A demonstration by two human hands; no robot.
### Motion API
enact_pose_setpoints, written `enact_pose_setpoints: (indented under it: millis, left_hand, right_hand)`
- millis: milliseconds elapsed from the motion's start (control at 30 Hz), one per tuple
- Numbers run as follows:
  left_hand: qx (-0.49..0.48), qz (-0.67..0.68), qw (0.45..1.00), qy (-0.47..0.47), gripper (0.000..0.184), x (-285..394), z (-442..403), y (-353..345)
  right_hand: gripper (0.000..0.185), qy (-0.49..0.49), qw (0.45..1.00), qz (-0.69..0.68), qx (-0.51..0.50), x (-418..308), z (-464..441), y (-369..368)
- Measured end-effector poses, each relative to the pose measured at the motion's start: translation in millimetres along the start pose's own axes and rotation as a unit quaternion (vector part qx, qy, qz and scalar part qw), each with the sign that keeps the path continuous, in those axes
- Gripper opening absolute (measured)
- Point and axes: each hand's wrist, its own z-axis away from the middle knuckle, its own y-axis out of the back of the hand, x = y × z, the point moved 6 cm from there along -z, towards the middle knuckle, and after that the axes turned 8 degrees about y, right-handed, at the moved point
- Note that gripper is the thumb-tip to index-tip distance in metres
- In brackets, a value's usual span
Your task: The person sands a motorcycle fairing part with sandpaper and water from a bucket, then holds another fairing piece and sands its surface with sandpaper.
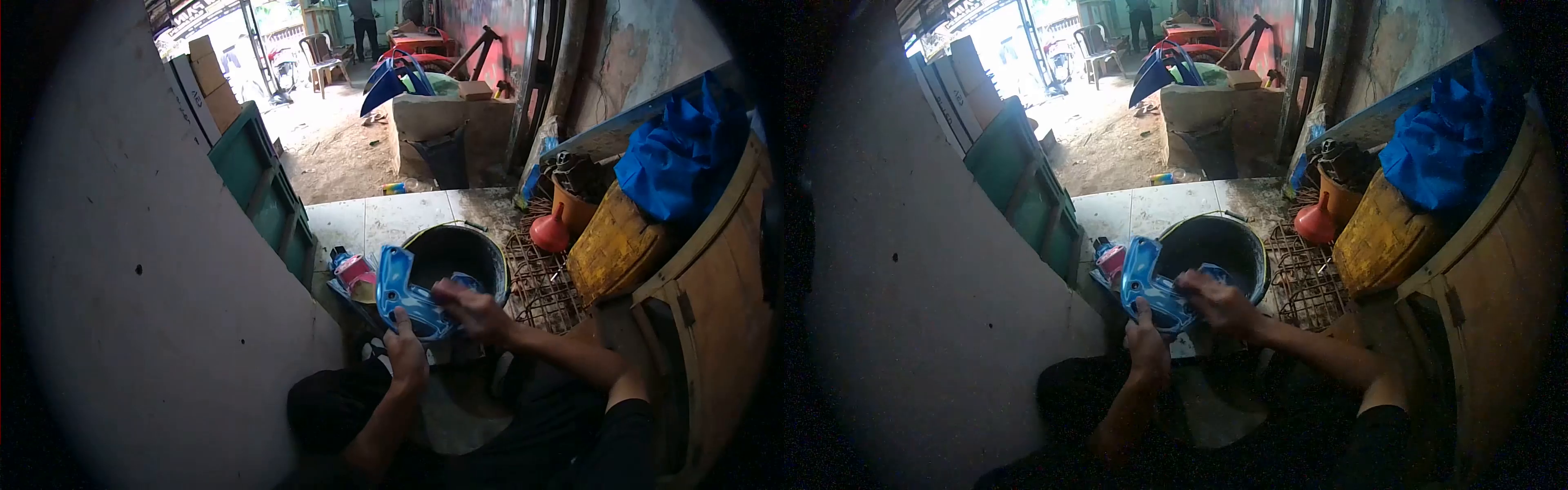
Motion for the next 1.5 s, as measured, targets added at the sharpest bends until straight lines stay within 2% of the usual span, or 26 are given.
enact_pose_setpoints:
  millis: [33,67,133,200,267,300,367,400,467,533,633,700,733,800,867,967,1067,1100,1133,1200,1267,1333,1367,1400,1467,1500]
  left_hand:
    - [0.020,0.010,1.000,0.011,0.045,-1,-4,4]
    - [0.016,0.013,1.000,0.010,0.045,-1,-5,1]
    - [0.009,0.055,0.998,0.007,0.045,0,-4,2]
    - [0.000,0.044,0.999,0.002,0.045,-3,-3,2]
    - [-0.022,0.028,0.999,-0.012,0.046,-3,-1,-3]
    - [0.004,0.025,0.999,0.029,0.047,-4,0,0]
    - [-0.001,0.048,0.999,0.026,0.047,-3,-4,0]
    - [-0.003,0.062,0.998,0.025,0.047,-4,-4,2]
    - [0.019,0.041,0.998,0.043,0.046,3,1,0]
    - [-0.027,0.050,0.998,0.012,0.045,4,-1,-3]
    - [-0.032,0.074,0.997,0.003,0.044,7,-1,-3]
    - [-0.024,0.091,0.996,-0.005,0.044,12,2,-3]
    - [-0.020,0.089,0.996,0.001,0.044,13,2,-1]
    - [-0.015,0.082,0.996,0.009,0.044,18,6,-1]
    - [0.004,0.066,0.998,0.021,0.045,22,16,-4]
    - [-0.020,0.067,0.997,0.019,0.046,19,21,-10]
    - [-0.038,0.062,0.997,-0.002,0.046,8,9,-6]
    - [-0.035,0.063,0.997,-0.002,0.046,11,13,-8]
    - [-0.015,0.071,0.997,0.003,0.046,17,18,-9]
    - [0.011,0.080,0.997,0.010,0.045,21,19,-6]
    - [-0.007,0.069,0.998,0.006,0.044,19,16,-5]
    - [-0.031,0.070,0.997,-0.007,0.044,12,11,-3]
    - [-0.042,0.066,0.997,0.005,0.044,7,8,-1]
    - [-0.048,0.065,0.997,0.009,0.043,7,6,-1]
    - [-0.052,0.075,0.996,0.012,0.045,6,5,-1]
    - [-0.050,0.084,0.995,0.011,0.048,6,6,0]
  right_hand:
    - [0.037,0.120,0.991,0.020,-0.054,-10,3,-10]
    - [0.034,0.125,0.989,0.024,-0.080,-12,9,-20]
    - [0.033,0.069,0.996,0.007,-0.048,-6,5,-21]
    - [0.033,-0.028,0.998,0.026,0.048,11,-2,-5]
    - [0.034,-0.021,0.996,0.067,0.054,14,0,-1]
    - [0.035,0.034,0.998,0.051,0.010,6,3,-9]
    - [0.036,0.127,0.989,0.044,-0.065,-10,6,-19]
    - [0.036,0.125,0.989,0.043,-0.065,-12,5,-18]
    - [0.037,0.055,0.997,0.039,-0.035,-11,-4,-14]
    - [0.038,-0.046,0.996,0.066,0.032,9,-5,0]
    - [0.039,-0.028,0.997,0.069,0.010,7,-2,0]
    - [0.040,0.055,0.996,0.007,-0.070,-21,0,-14]
    - [0.040,0.055,0.996,0.003,-0.071,-30,-3,-16]
    - [0.040,0.001,0.998,0.031,-0.054,-38,-8,-14]
    - [0.040,0.002,0.997,0.057,-0.043,-36,-13,-9]
    - [0.039,-0.066,0.993,0.085,0.045,-13,-10,7]
    - [0.038,-0.011,0.994,0.104,0.020,-8,-4,6]
    - [0.038,0.022,0.997,0.073,-0.015,-21,-5,3]
    - [0.038,0.023,0.997,0.072,-0.016,-26,-4,4]
    - [0.037,0.099,0.989,0.072,-0.086,-38,0,-7]
    - [0.038,0.078,0.995,0.048,-0.049,-29,-7,-4]
    - [0.039,-0.015,0.995,0.090,0.039,-6,-11,12]
    - [0.040,-0.024,0.996,0.083,0.032,-7,-7,11]
    - [0.040,-0.022,0.996,0.084,0.033,-10,-2,10]
    - [0.041,0.108,0.988,0.080,-0.076,-28,7,-8]
    - [0.042,0.090,0.991,0.057,-0.077,-35,5,-9]
